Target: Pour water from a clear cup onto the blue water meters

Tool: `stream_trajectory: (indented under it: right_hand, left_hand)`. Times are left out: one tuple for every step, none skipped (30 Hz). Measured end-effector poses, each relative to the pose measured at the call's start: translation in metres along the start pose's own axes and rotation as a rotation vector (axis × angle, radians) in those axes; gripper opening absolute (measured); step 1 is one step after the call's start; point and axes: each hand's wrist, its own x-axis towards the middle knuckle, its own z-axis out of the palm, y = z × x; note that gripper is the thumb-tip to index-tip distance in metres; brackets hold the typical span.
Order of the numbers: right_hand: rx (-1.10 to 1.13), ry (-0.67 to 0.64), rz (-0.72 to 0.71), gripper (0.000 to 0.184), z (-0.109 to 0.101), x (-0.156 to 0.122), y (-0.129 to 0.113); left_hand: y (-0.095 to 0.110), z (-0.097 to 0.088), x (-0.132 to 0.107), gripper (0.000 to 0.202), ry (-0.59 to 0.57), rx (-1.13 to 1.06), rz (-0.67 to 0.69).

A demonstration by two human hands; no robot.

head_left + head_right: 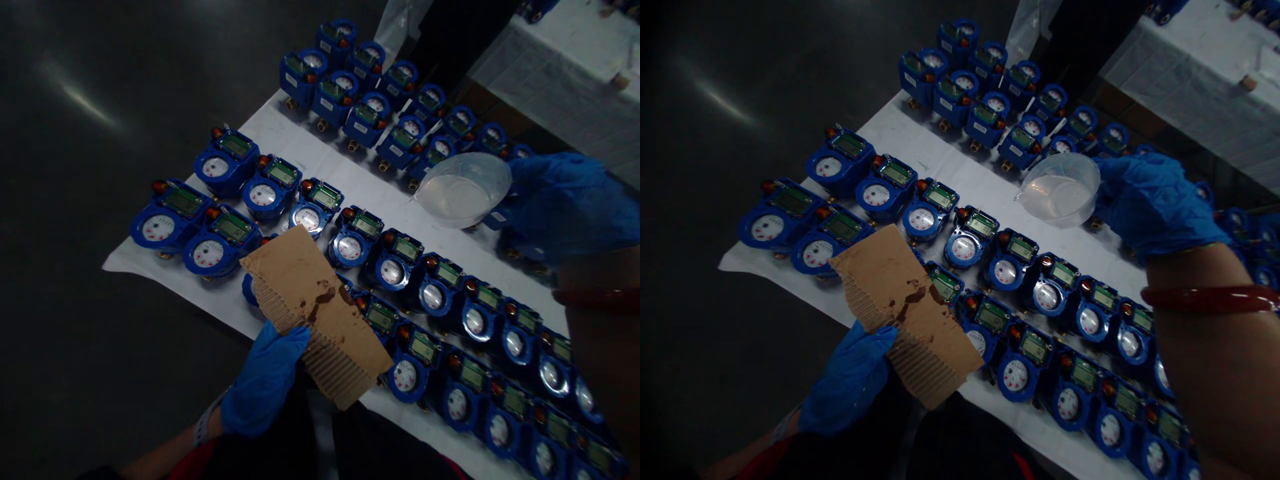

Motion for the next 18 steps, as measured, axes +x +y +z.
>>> stream_trajectory:
  right_hand:
    - [0.001, -0.004, 0.009, 0.041, -0.0004, 0.0, -0.0005]
    - [0.0, -0.004, 0.008, 0.04, -0.0006, 0.0001, -0.0007]
    - [-0.003, 0.001, -0.002, 0.039, -0.0005, 0.0003, -0.0007]
    - [-0.008, 0.005, -0.017, 0.037, -0.0004, 0.0006, -0.0006]
    - [-0.011, 0.008, -0.033, 0.036, -0.0002, 0.0008, -0.0004]
    - [-0.015, 0.011, -0.045, 0.035, -0.0001, 0.0009, -0.0003]
    - [-0.019, 0.014, -0.051, 0.035, 0.0, 0.0008, -0.0002]
    - [-0.025, 0.017, -0.053, 0.035, 0.0, 0.0006, -0.0001]
    - [-0.03, 0.021, -0.054, 0.035, -0.0002, 0.0002, 0.0]
    - [-0.036, 0.026, -0.058, 0.036, -0.0003, -0.0002, 0.0001]
    - [-0.041, 0.036, -0.067, 0.035, -0.0004, -0.0005, 0.0004]
    - [-0.043, 0.043, -0.085, 0.034, -0.0004, -0.0007, 0.0009]
    - [-0.041, 0.051, -0.108, 0.032, -0.0001, -0.0006, 0.0016]
    - [-0.041, 0.056, -0.125, 0.03, 0.0004, -0.0003, 0.0025]
    - [-0.043, 0.056, -0.139, 0.029, 0.0012, 0.0002, 0.0036]
    - [-0.045, 0.055, -0.149, 0.029, 0.0022, 0.001, 0.0049]
    - [-0.046, 0.056, -0.151, 0.03, 0.0033, 0.0017, 0.0061]
    - [-0.043, 0.056, -0.148, 0.032, 0.0043, 0.0025, 0.0071]
  left_hand:
    - [0.0002, 0.0004, -0.0006, 0.047, 0.005, -0.005, 0.005]
    - [0.0006, 0.001, -0.0011, 0.047, 0.007, -0.01, 0.007]
    - [0.0013, 0.0017, -0.0016, 0.046, 0.007, -0.012, 0.006]
    - [0.0022, 0.0025, -0.0019, 0.045, 0.01, -0.008, 0.005]
    - [0.003, 0.0031, -0.002, 0.045, 0.017, -0.005, 0.007]
    - [0.0039, 0.0037, -0.002, 0.044, 0.023, -0.001, 0.011]
    - [0.0047, 0.0041, -0.0019, 0.044, 0.023, 0.005, 0.015]
    - [0.0054, 0.0043, -0.0017, 0.044, 0.019, 0.007, 0.019]
    - [0.0061, 0.0045, -0.0015, 0.044, 0.013, 0.007, 0.019]
    - [0.0066, 0.0047, -0.0015, 0.045, 0.007, 0.004, 0.016]
    - [0.007, 0.0049, -0.0016, 0.046, 0.005, 0.001, 0.011]
    - [0.0072, 0.005, -0.0017, 0.047, 0.008, -0.002, 0.005]
    - [0.0072, 0.0051, -0.002, 0.048, 0.014, -0.008, 0.0]
    - [0.0071, 0.0051, -0.0022, 0.049, 0.018, -0.012, -0.006]
    - [0.0066, 0.0048, -0.0022, 0.05, 0.02, -0.016, -0.012]
    - [0.006, 0.0043, -0.0021, 0.05, 0.021, -0.019, -0.018]
    - [0.0051, 0.0036, -0.0017, 0.051, 0.021, -0.021, -0.023]
    - [0.004, 0.0028, -0.0011, 0.051, 0.023, -0.022, -0.023]
